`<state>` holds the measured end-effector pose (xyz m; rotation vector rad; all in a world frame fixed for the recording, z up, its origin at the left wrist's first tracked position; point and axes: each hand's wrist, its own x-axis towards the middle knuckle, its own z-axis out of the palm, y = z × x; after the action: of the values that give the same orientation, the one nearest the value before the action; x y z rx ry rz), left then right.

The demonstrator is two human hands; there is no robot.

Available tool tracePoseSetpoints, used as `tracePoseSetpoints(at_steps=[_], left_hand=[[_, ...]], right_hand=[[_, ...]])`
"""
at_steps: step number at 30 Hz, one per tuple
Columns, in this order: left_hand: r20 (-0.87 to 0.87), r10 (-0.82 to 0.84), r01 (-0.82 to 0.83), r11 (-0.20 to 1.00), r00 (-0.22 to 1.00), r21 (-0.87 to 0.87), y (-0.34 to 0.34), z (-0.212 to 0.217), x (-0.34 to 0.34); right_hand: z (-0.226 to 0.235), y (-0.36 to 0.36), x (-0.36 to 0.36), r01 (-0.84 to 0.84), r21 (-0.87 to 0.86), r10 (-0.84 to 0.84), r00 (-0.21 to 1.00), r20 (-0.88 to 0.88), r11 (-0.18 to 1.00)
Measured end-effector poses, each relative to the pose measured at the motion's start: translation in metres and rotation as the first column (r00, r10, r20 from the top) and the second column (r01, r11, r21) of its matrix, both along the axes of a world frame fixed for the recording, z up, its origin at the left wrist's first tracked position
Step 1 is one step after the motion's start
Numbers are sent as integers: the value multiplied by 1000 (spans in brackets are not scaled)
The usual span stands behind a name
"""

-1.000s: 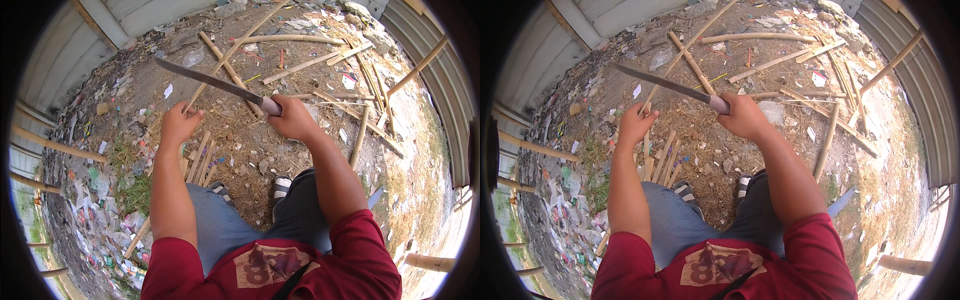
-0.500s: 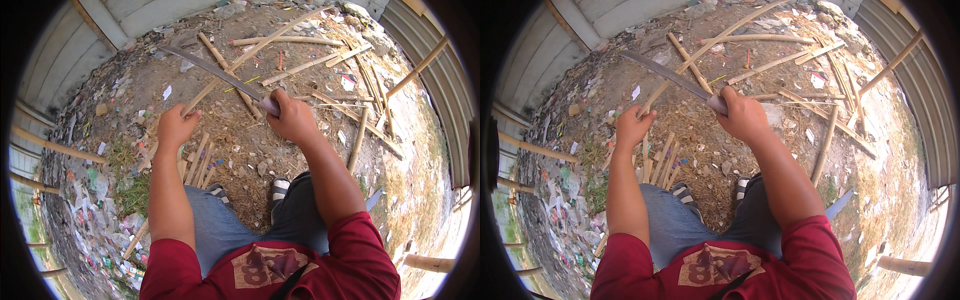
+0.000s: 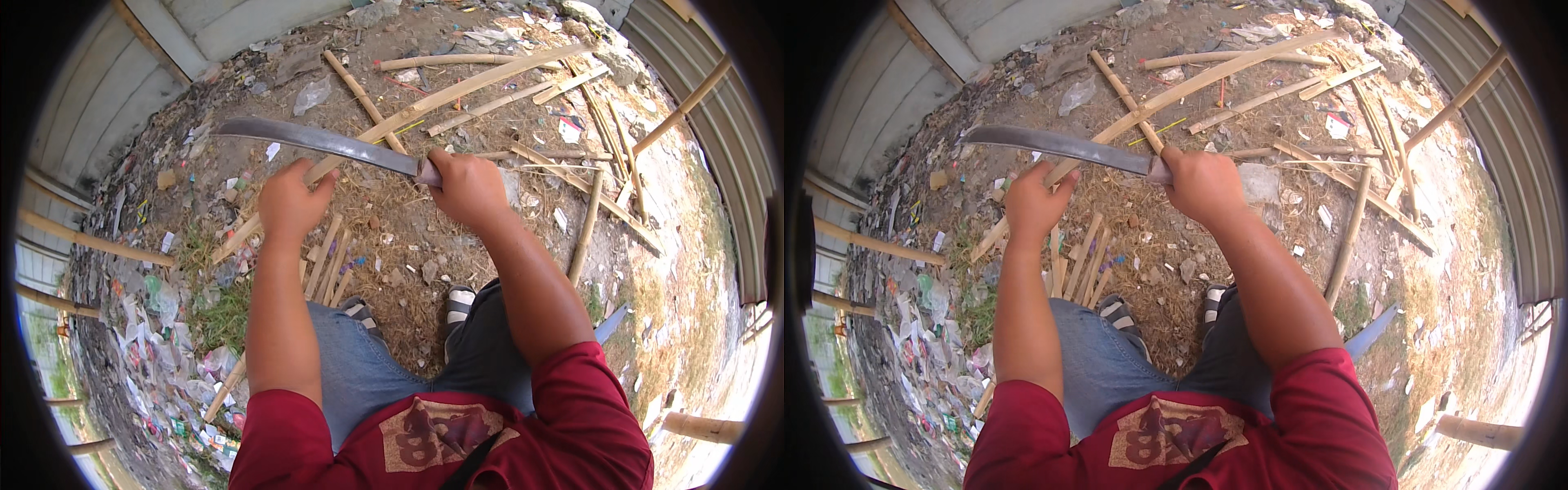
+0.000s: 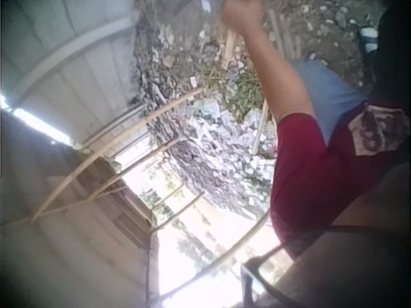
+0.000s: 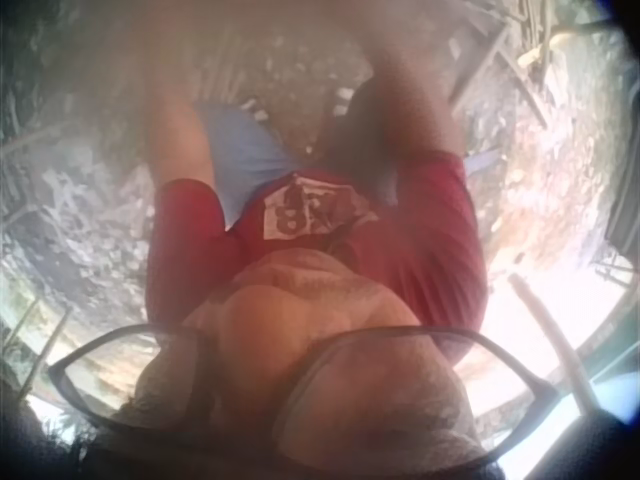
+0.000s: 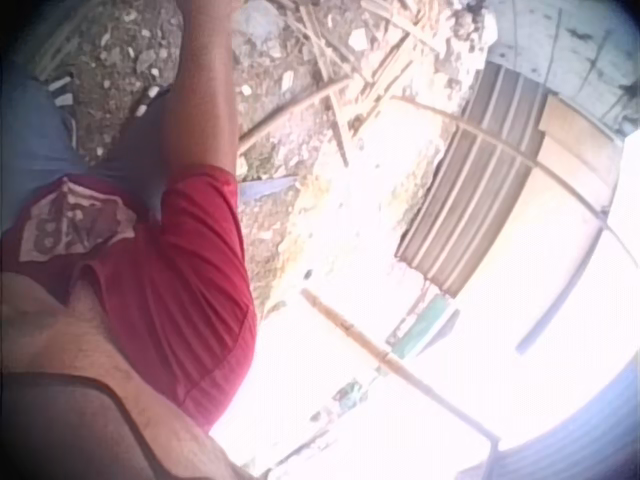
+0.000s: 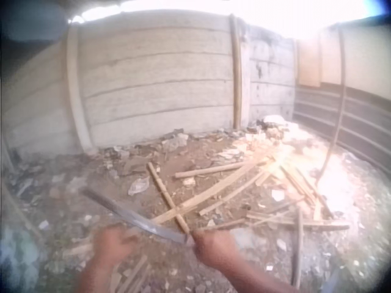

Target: The person sits on the ground and uses a machete to sharpen a thin bamboo stick. They hold the stick with their left hand and repeatedly scrape the blade along its length to create a pointed tip. The person occasionally repositions the stick to work on different sections.

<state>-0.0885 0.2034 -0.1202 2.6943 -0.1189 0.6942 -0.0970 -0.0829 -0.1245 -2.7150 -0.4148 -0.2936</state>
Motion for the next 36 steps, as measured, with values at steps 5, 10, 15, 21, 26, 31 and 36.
tracePoseSetpoints(at_steps=[5, 10, 15, 21, 26, 31, 36], left_hand=[[-205, 92, -90, 996, 974, 20, 14, 21, -7], [-256, 69, -61, 997, 964, 42, -1, 16, -3], [-295, -26, -3, 995, 955, -96, -12, 12, 0], [-137, 118, -132, 987, 983, -93, 18, 17, -3], [-103, 125, -132, 989, 987, -68, 15, 12, 1], [-101, 51, -65, 988, 994, -139, 1, 16, -3], [-80, 79, -85, 993, 994, -81, 17, 20, -9]], right_hand=[[-7, -48, 28, 366, 278, -357, 930, -86, 888], [-7, -43, 22, 379, 316, -351, 925, -145, 870], [-2, -17, 2, 36, 79, -38, 999, 13, 996], [-7, -55, 20, 183, 256, -196, 980, 27, 949], [-11, -51, 20, 265, 342, -290, 957, 22, 901], [8, -21, -2, 53, 33, -55, 996, 76, 998], [-8, -59, 21, 236, 224, -246, 969, 15, 945]])
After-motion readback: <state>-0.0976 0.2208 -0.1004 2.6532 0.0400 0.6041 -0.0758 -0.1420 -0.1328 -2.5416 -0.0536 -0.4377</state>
